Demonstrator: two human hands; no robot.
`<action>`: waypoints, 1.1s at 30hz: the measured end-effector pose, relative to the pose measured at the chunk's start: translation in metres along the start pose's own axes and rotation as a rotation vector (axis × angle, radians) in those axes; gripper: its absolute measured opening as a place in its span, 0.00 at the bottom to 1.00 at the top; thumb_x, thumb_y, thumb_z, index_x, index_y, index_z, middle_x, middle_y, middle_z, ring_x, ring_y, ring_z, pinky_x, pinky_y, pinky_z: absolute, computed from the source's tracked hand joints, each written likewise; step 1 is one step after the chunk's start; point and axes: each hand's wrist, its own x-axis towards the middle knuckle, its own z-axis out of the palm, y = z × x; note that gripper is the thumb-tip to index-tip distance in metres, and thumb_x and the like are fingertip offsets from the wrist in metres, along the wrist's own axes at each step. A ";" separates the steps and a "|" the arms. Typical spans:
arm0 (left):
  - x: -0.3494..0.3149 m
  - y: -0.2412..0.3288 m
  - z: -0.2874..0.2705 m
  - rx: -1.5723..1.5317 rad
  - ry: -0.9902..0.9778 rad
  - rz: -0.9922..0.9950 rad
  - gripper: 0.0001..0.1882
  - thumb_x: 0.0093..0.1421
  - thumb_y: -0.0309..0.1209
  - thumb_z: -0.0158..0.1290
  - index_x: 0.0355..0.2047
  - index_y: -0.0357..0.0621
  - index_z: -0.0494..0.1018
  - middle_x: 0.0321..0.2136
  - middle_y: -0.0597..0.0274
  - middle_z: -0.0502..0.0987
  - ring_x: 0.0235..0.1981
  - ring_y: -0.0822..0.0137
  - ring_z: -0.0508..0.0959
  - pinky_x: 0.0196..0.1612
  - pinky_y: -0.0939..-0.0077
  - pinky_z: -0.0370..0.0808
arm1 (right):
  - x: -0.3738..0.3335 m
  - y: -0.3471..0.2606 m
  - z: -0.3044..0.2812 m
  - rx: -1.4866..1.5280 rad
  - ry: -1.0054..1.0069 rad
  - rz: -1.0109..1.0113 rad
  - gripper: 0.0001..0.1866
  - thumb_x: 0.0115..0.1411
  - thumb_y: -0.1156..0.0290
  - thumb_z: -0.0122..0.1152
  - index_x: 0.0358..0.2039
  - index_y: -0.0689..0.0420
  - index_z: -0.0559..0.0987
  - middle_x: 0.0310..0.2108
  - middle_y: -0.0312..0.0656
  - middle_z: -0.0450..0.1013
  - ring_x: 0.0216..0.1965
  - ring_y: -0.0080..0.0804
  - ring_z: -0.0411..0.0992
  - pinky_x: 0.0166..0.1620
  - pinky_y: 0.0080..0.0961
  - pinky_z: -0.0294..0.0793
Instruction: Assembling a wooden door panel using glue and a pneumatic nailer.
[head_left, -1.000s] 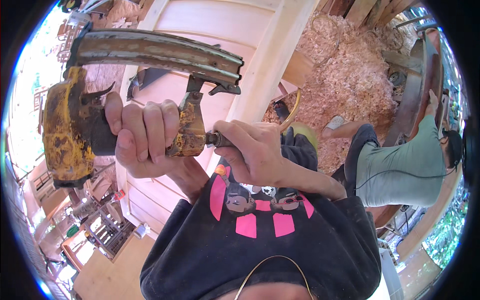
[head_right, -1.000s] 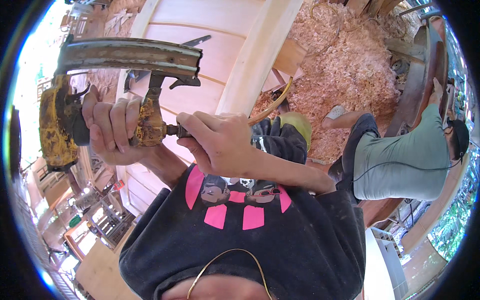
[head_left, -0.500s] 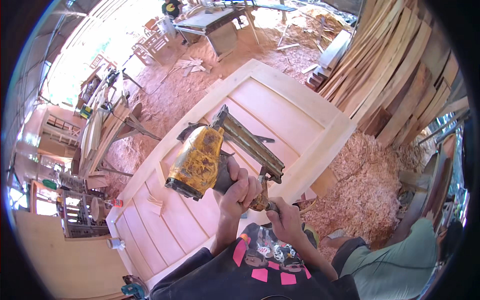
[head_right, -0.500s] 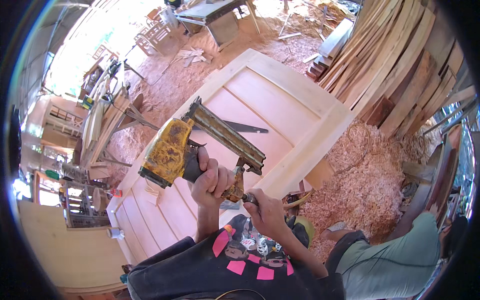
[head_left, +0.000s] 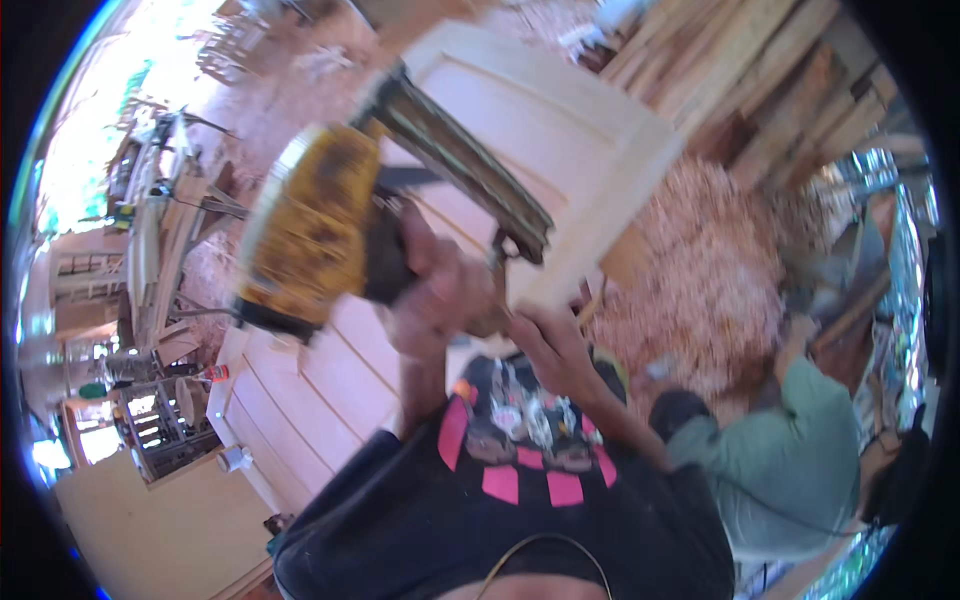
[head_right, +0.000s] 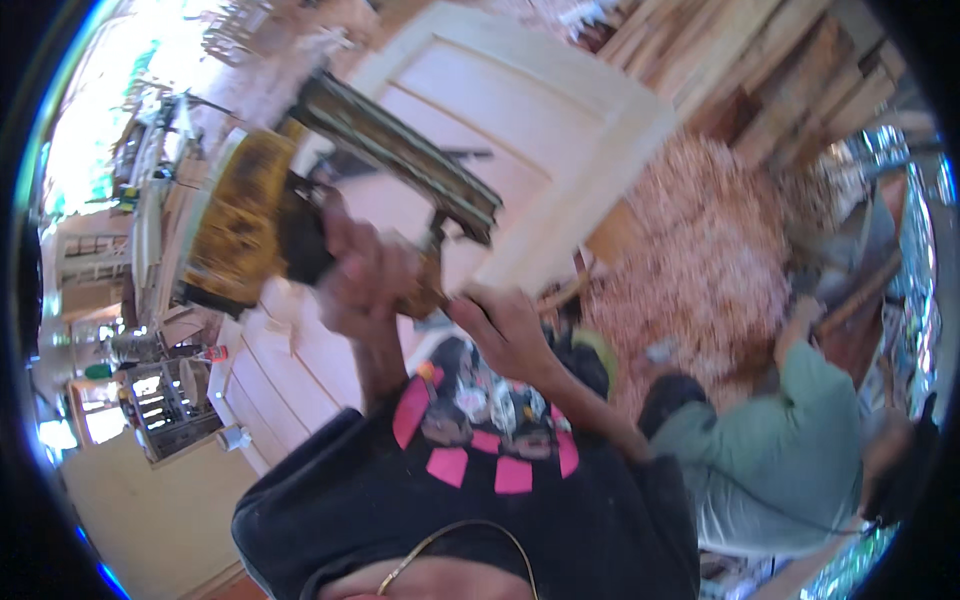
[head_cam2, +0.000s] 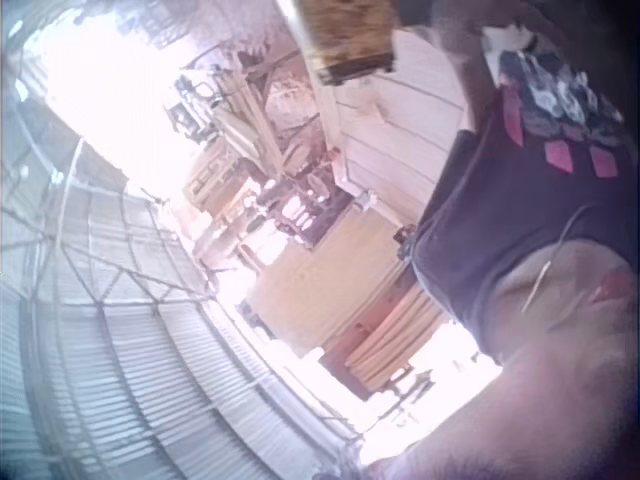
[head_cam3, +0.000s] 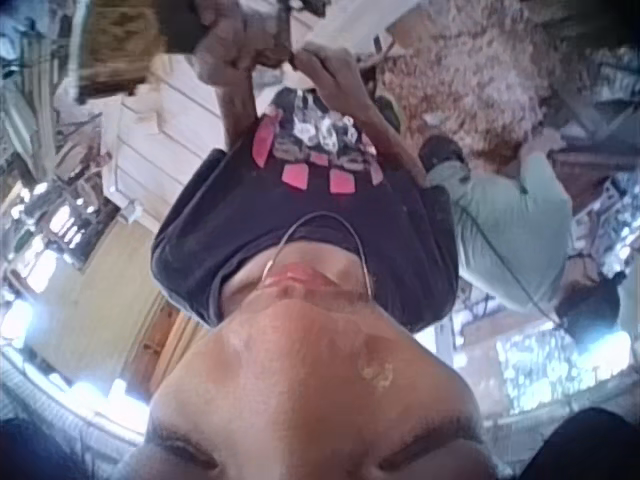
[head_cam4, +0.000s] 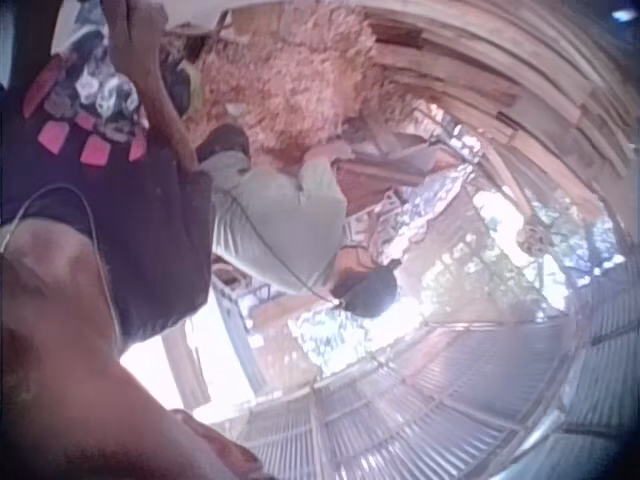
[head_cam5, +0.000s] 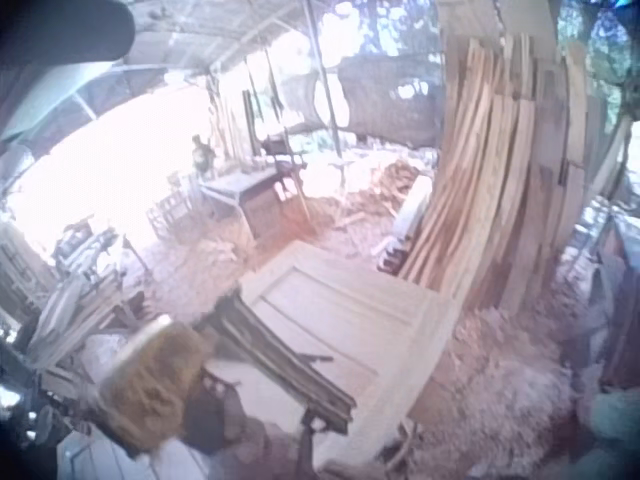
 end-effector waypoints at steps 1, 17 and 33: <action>0.011 -0.006 -0.006 -0.010 -0.124 0.000 0.14 0.66 0.22 0.51 0.40 0.51 0.56 0.20 0.71 0.65 0.14 0.75 0.66 0.21 0.74 0.60 | -0.003 0.003 -0.001 -0.046 0.056 0.013 0.16 0.69 0.59 0.58 0.30 0.59 0.78 0.16 0.48 0.69 0.20 0.48 0.72 0.27 0.40 0.67; 0.006 -0.031 -0.024 -0.001 0.033 0.075 0.09 0.66 0.24 0.46 0.44 0.51 0.61 0.17 0.73 0.61 0.12 0.79 0.60 0.19 0.79 0.59 | -0.016 0.025 0.001 -0.202 0.241 -0.070 0.17 0.63 0.53 0.66 0.38 0.55 0.78 0.19 0.47 0.73 0.25 0.55 0.76 0.30 0.48 0.71; -0.068 -0.226 0.123 -0.269 -0.450 -0.763 0.07 0.68 0.23 0.49 0.41 0.50 0.65 0.17 0.72 0.60 0.13 0.77 0.58 0.20 0.75 0.58 | -0.228 0.054 -0.013 -0.312 1.243 0.192 0.21 0.69 0.53 0.59 0.39 0.62 0.78 0.27 0.45 0.74 0.30 0.36 0.77 0.34 0.37 0.73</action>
